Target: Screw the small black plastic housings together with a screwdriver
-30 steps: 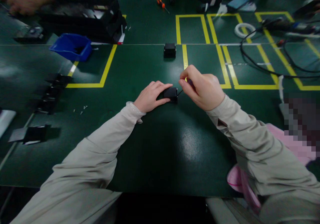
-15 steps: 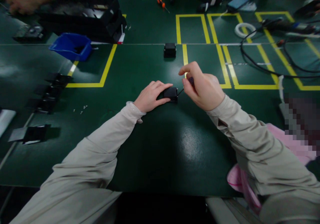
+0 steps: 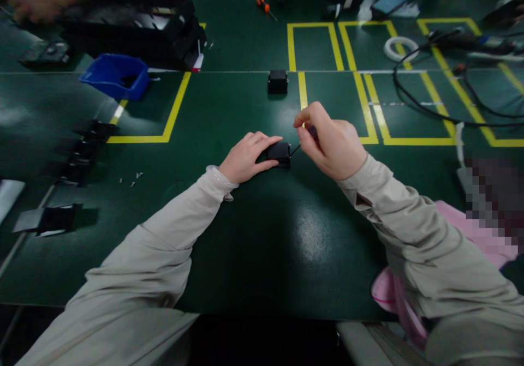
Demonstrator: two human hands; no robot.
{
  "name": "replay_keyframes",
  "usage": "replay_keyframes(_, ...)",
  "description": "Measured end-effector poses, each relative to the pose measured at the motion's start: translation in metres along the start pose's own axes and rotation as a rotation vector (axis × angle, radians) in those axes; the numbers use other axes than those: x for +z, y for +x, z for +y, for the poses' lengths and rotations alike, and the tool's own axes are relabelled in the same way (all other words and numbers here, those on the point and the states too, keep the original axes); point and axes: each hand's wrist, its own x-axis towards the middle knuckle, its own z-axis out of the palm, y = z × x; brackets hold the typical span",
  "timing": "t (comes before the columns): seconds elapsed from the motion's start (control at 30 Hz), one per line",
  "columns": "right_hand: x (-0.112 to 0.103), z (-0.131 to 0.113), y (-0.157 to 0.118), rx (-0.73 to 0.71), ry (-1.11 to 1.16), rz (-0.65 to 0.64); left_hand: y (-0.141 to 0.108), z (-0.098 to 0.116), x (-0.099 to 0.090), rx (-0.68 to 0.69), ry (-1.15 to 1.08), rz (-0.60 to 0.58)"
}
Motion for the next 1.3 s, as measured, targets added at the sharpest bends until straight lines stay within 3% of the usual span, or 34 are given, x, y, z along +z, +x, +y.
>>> replay_keyframes(0.43,-0.0032,-0.0017,-0.0001,-0.05,-0.026,-0.002,-0.0001,-0.0023,0.0014,0.01,0.021,0.015)
replay_keyframes(0.67,-0.0016,-0.0015,0.0001,0.008,-0.047,0.008,0.0,-0.0005,0.0006,0.004,0.001,0.004)
replay_keyframes(1.3,-0.0016,-0.0017,-0.0001,0.002,-0.053,0.018,0.0,0.0002,-0.0001,-0.004,0.006,-0.008)
